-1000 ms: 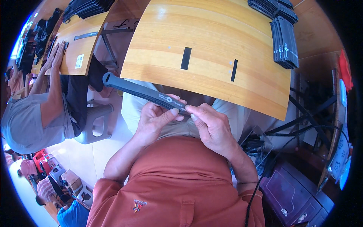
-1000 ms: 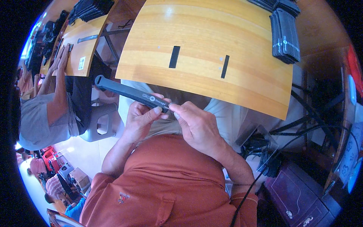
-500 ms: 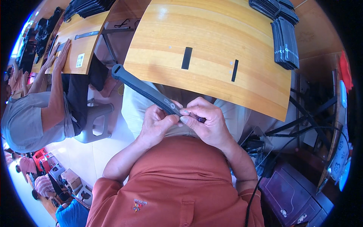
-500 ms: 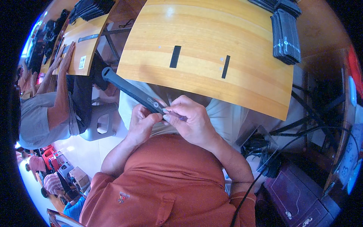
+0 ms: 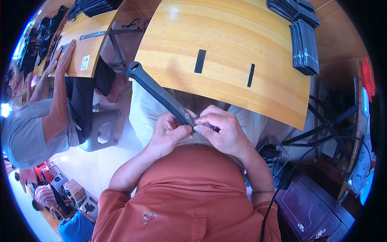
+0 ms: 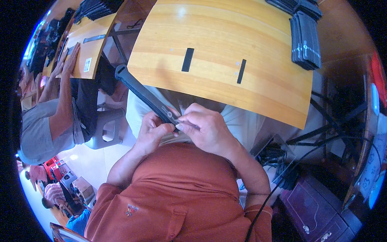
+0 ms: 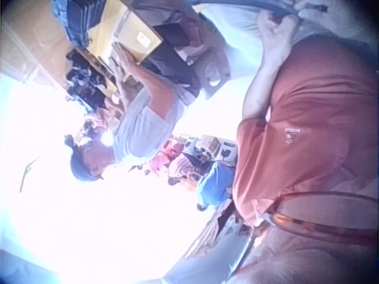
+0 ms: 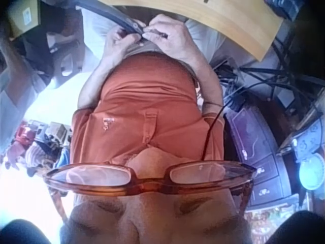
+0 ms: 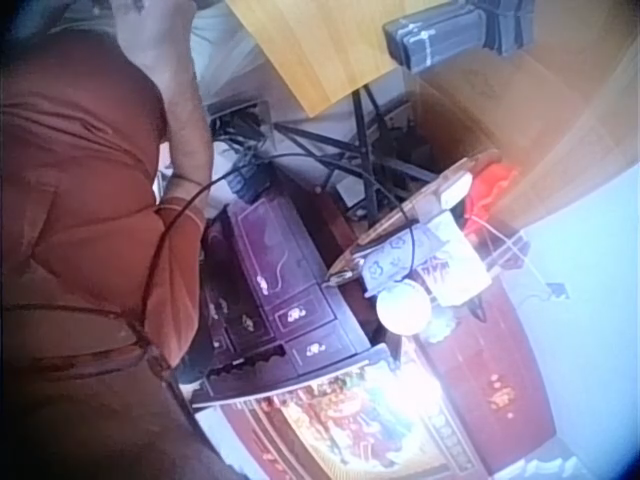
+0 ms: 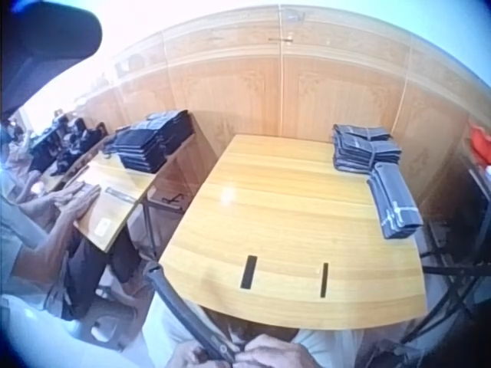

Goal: Inspecting and preparing black textile straps at a workstation using a small needle tool.

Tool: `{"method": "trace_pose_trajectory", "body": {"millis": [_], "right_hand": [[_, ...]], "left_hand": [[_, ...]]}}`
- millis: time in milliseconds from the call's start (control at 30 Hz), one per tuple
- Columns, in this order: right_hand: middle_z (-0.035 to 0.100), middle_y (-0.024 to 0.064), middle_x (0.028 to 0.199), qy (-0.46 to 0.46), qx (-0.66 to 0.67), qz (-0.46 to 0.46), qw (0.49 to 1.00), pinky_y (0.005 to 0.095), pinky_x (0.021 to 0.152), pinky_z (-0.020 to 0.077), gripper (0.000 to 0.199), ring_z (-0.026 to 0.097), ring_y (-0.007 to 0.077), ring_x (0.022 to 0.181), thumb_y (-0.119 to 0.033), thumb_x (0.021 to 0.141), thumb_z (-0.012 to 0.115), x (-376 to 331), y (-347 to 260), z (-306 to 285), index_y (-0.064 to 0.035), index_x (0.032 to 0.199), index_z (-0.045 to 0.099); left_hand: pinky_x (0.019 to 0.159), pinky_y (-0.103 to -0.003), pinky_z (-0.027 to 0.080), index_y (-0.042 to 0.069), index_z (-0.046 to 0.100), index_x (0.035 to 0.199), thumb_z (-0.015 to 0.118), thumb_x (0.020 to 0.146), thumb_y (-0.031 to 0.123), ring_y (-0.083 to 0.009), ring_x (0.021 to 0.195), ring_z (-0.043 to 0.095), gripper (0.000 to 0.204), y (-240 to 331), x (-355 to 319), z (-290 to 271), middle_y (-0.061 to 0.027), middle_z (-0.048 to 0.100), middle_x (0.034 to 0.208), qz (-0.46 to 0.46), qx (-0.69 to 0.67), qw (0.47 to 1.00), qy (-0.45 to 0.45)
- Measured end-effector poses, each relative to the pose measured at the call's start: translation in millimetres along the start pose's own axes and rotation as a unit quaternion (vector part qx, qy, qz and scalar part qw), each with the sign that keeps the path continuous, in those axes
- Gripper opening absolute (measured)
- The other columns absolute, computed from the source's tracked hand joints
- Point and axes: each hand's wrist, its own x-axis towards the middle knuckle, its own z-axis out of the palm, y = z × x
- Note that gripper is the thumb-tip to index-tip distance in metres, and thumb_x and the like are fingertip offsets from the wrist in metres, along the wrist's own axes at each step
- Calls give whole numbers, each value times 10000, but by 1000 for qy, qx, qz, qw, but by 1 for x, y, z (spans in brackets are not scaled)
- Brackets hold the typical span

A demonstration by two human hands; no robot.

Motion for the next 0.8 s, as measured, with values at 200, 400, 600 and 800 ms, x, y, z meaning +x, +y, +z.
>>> {"method": "trace_pose_trajectory", "body": {"millis": [200, 400, 600, 800], "right_hand": [[639, 88, 847, -50, 130, 91, 986, 289, 682, 489, 153, 634, 171, 759, -113, 869, 741, 4, 5, -9, 21, 933, 706], [635, 58, 805, -65, 176, 109, 976, 275, 675, 469, 193, 605, 126, 757, -160, 858, 768, 7, 11, -12, 12, 941, 736], [631, 42, 793, -53, 193, 117, 973, 264, 651, 453, 194, 582, 104, 732, -163, 860, 769, 5, 12, -10, 0, 961, 749], [625, 37, 819, -46, 207, 145, 966, 257, 701, 478, 245, 596, 96, 779, -193, 933, 700, 1, 9, -7, 18, 1055, 719]], "left_hand": [[767, -266, 555, -17, 551, 1201, 593, 895, 5, -115, 876, 629, 309, 3, 0, 0, -54, 634, 1008, -19, 5, 1000, -22], [775, -270, 569, -20, 548, 1207, 626, 929, 41, -120, 889, 636, 295, 7, 1, 3, -64, 623, 1024, -21, -22, 999, -23], [764, -267, 571, -22, 562, 1190, 635, 930, 54, -126, 882, 642, 281, 7, 2, 3, -61, 632, 990, -21, -33, 999, -23], [681, -268, 550, -1, 591, 1084, 640, 884, 47, -131, 799, 633, 212, 6, 7, 8, -76, 643, 931, -24, -64, 997, 36]]}}
